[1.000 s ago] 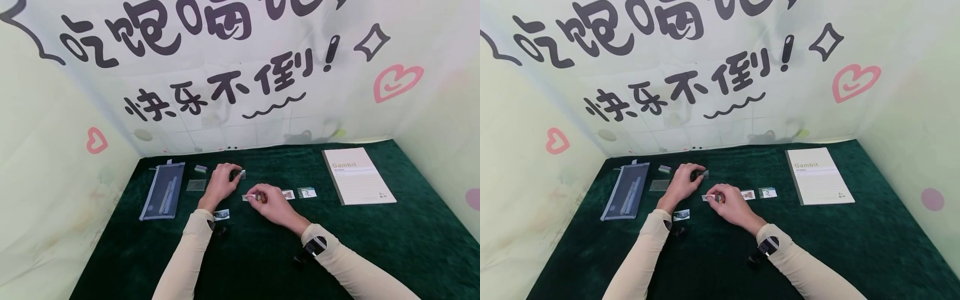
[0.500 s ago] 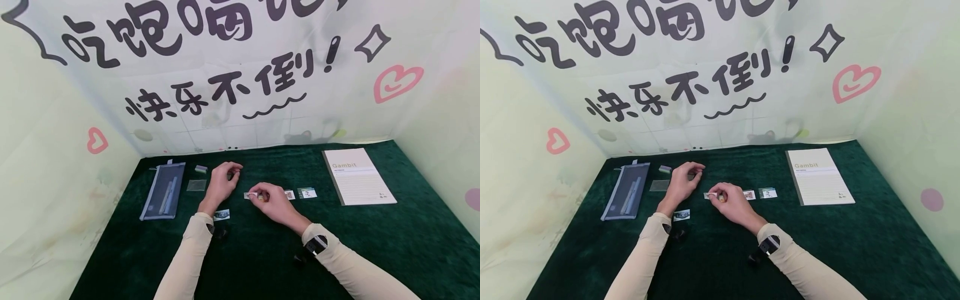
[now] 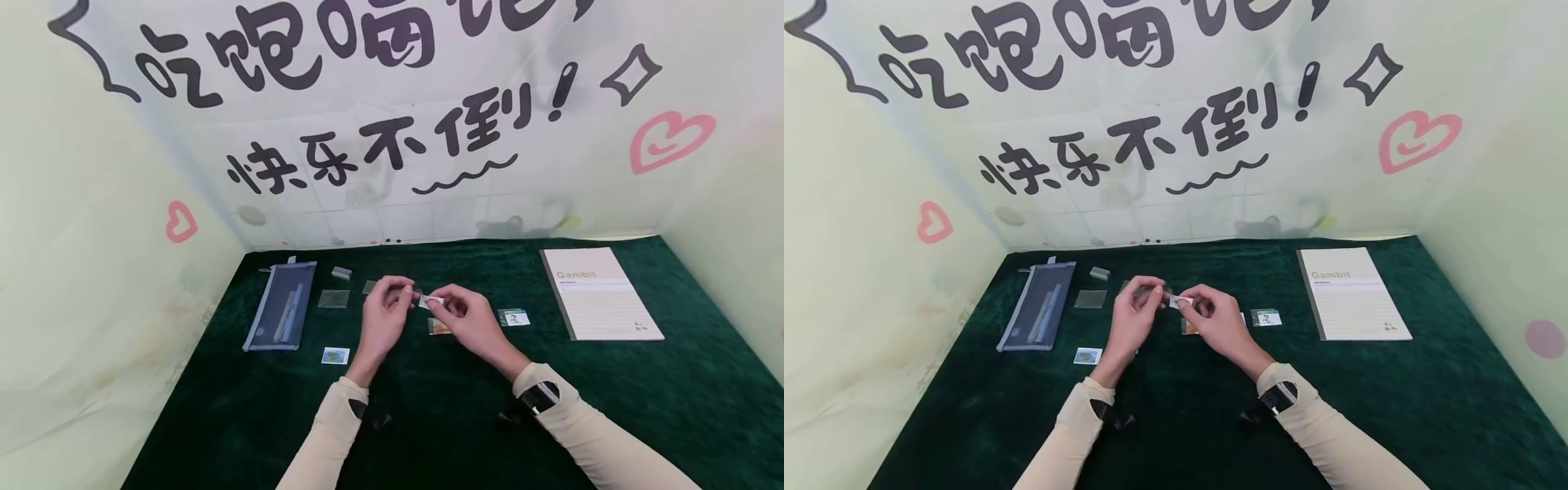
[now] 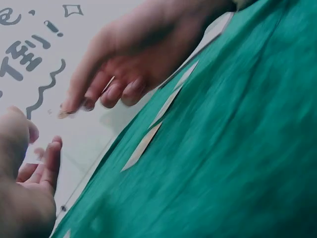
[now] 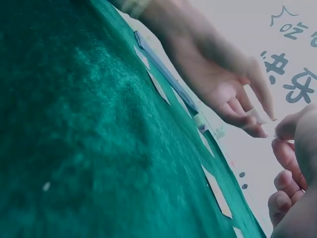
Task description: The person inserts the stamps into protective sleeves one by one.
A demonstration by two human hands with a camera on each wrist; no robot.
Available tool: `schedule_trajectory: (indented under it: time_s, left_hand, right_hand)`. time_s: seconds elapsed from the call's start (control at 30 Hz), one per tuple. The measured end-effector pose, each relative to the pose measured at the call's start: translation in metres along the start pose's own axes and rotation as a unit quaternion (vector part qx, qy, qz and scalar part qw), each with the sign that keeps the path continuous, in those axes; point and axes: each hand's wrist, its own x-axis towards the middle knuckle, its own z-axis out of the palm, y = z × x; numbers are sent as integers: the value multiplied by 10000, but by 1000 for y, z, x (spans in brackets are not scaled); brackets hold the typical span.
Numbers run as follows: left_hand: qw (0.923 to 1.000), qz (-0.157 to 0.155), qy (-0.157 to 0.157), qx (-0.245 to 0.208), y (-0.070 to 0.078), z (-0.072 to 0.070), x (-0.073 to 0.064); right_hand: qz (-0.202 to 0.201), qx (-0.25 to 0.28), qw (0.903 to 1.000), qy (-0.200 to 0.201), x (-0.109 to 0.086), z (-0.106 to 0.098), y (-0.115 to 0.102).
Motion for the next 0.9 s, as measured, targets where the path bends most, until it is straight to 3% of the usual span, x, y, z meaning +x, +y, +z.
schedule_trajectory:
  time_s: [0.13, 0.33, 0.67, 0.9]
  left_hand:
    - [9988, -136, -69, -456, 1, 10, -12]
    - [9972, -156, -164, -713, -7, 21, -23]
    - [9962, -183, -476, -703, -17, 27, -27]
    - [9964, -298, -387, -692, -19, 29, -28]
  right_hand:
    - [-42, 164, 9999, -7, -8, -10, 0]
    - [-183, 418, 9990, 35, -18, -20, 13]
    - [-276, 885, 9953, 276, -20, -22, 29]
    - [-481, 1176, 9908, 471, -22, -23, 31]
